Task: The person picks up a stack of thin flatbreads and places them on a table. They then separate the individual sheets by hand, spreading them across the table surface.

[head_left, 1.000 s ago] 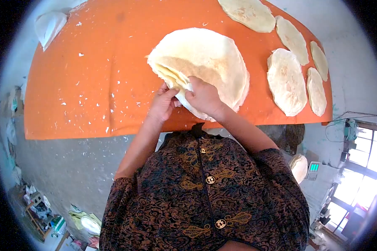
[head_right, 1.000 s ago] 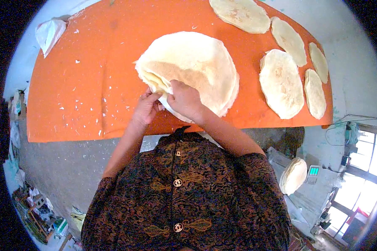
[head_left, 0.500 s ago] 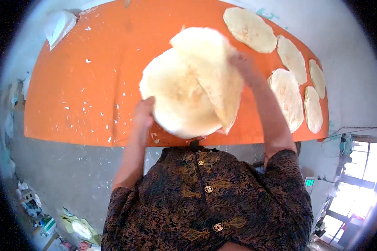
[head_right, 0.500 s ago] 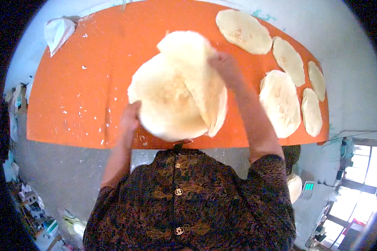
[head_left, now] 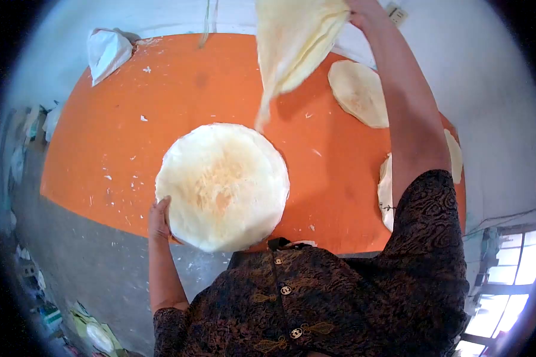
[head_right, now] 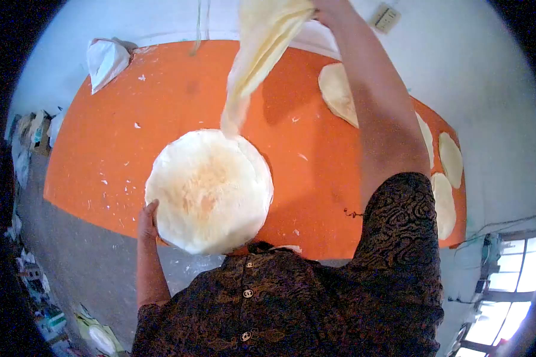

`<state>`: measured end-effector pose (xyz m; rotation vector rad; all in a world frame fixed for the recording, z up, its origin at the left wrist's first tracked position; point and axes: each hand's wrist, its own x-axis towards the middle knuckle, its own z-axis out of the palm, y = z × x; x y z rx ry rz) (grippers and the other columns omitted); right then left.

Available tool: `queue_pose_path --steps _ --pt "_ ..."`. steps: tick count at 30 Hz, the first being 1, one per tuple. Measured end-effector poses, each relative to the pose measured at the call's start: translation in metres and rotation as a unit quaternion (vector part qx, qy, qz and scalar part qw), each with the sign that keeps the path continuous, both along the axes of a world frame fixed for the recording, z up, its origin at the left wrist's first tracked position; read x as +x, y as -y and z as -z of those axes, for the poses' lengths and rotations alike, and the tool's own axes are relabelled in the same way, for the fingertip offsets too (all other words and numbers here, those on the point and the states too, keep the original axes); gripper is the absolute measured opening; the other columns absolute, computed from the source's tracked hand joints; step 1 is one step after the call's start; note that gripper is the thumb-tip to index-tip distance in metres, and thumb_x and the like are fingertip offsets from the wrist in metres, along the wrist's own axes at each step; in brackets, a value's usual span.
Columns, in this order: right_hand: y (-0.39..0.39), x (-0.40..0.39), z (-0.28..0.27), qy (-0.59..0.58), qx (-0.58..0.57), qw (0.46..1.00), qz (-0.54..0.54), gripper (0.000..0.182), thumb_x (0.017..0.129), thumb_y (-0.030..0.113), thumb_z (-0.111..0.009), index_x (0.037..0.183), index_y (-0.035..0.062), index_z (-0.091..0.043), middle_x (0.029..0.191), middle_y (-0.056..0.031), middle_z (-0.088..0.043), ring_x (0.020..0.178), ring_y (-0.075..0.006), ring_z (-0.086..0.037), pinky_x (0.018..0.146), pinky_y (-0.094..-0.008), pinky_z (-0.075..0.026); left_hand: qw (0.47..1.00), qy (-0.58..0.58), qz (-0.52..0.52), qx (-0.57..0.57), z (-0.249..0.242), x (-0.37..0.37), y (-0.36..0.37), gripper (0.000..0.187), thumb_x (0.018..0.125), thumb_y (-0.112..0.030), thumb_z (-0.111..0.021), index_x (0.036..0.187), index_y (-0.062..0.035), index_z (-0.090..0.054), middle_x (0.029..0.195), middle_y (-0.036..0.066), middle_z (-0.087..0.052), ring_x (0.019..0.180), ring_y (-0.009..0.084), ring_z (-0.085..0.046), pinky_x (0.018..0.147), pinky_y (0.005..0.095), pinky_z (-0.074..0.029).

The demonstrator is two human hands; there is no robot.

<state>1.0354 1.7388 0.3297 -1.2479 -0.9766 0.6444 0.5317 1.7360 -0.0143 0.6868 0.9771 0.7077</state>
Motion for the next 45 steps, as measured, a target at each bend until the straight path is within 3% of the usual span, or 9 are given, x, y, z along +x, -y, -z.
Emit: queue_pose_path --steps 7,13,20,23,25,31,36,38,45 --pt "0.02 0.128 0.165 -0.179 -0.091 0.94 0.277 0.016 0.079 0.018 -0.053 0.081 0.0018 -0.052 0.063 -0.0075 -0.051 0.054 -0.0175 -0.052 0.043 -0.0304 -0.044 0.999 -0.046 -0.011 0.011 -0.006 0.001 0.004 0.032 0.075 -0.015 -0.058 0.101 0.0023 -0.053 0.09 0.011 -0.06 0.077 0.0197 -0.059 0.07 0.0314 -0.048" --pt "0.096 0.036 0.312 0.294 -0.401 0.851 0.166 0.017 0.077 0.02 -0.053 0.08 0.0039 -0.056 0.069 -0.0067 -0.055 0.064 -0.0179 -0.054 0.055 -0.0302 -0.043 0.998 -0.033 0.045 0.022 0.0 -0.008 0.003 0.045 0.077 -0.023 -0.056 0.112 0.004 -0.046 0.103 0.016 -0.056 0.09 0.025 -0.057 0.077 0.0372 -0.048" --pt "0.107 -0.168 0.296 0.227 -0.278 0.931 -0.061 0.02 0.074 0.022 -0.053 0.074 0.0017 -0.056 0.069 -0.0122 -0.058 0.065 -0.0232 -0.056 0.058 -0.0344 -0.043 0.982 0.162 0.064 -0.068 0.003 -0.019 0.029 0.057 0.084 -0.045 -0.044 0.124 -0.0047 -0.038 0.122 0.013 -0.045 0.108 0.0261 -0.046 0.088 0.0413 -0.041" --pt "0.102 -0.247 0.277 0.228 -0.305 0.908 -0.172 0.036 0.071 0.031 -0.059 0.091 0.0025 -0.054 0.076 -0.0112 -0.058 0.07 -0.022 -0.057 0.062 -0.0319 -0.044 0.976 0.202 0.067 -0.044 -0.007 -0.013 0.033 0.065 0.084 -0.052 -0.037 0.129 -0.0056 -0.03 0.128 0.013 -0.038 0.117 0.0269 -0.037 0.098 0.0422 -0.03" --pt "0.102 -0.294 0.251 0.205 -0.346 0.886 -0.23 0.049 0.07 0.034 -0.063 0.103 0.0015 -0.05 0.084 -0.0119 -0.057 0.078 -0.0191 -0.057 0.068 -0.0292 -0.045 0.967 0.243 0.043 -0.067 -0.022 0.0 0.036 0.052 0.085 -0.046 -0.04 0.121 -0.0075 -0.042 0.12 0.01 -0.047 0.11 0.0226 -0.045 0.091 0.0398 -0.036" --pt "0.098 -0.347 0.242 0.325 -0.346 0.854 -0.212 0.077 0.062 0.046 -0.063 0.117 0.001 -0.036 0.101 -0.0178 -0.052 0.091 -0.0268 -0.054 0.078 -0.035 -0.042 0.982 0.177 0.054 -0.032 -0.038 0.02 0.042 0.036 0.085 -0.032 -0.05 0.112 -0.0084 -0.046 0.103 0.004 -0.053 0.096 0.0146 -0.05 0.083 0.0313 -0.042" --pt "0.097 -0.336 0.265 0.21 -0.358 0.886 -0.207 0.061 0.064 0.026 -0.055 0.116 -0.0005 -0.037 0.098 -0.0187 -0.054 0.093 -0.0281 -0.054 0.079 -0.0361 -0.042 0.992 0.117 0.025 -0.031 -0.029 0.024 0.041 0.034 0.08 -0.027 -0.059 0.108 -0.011 -0.049 0.094 0.0 -0.055 0.085 0.0109 -0.051 0.074 0.0248 -0.042" --pt "0.096 -0.332 0.269 0.188 -0.371 0.889 -0.191 0.059 0.064 0.026 -0.056 0.113 -0.0006 -0.04 0.094 -0.0167 -0.055 0.089 -0.0271 -0.055 0.078 -0.0349 -0.042 0.998 0.053 0.037 -0.014 -0.032 0.023 0.041 0.035 0.083 -0.027 -0.055 0.111 -0.0076 -0.045 0.101 0.005 -0.055 0.09 0.0159 -0.055 0.077 0.0306 -0.047" --pt "0.097 -0.341 0.261 0.203 -0.352 0.899 -0.165 0.057 0.063 0.038 -0.063 0.102 -0.0004 -0.047 0.085 -0.0135 -0.057 0.08 -0.0245 -0.058 0.07 -0.0322 -0.045 0.99 0.135 0.038 -0.029 -0.025 0.025 0.039 0.035 0.084 -0.026 -0.054 0.113 -0.0082 -0.045 0.101 0.005 -0.054 0.09 0.0162 -0.054 0.077 0.032 -0.046"
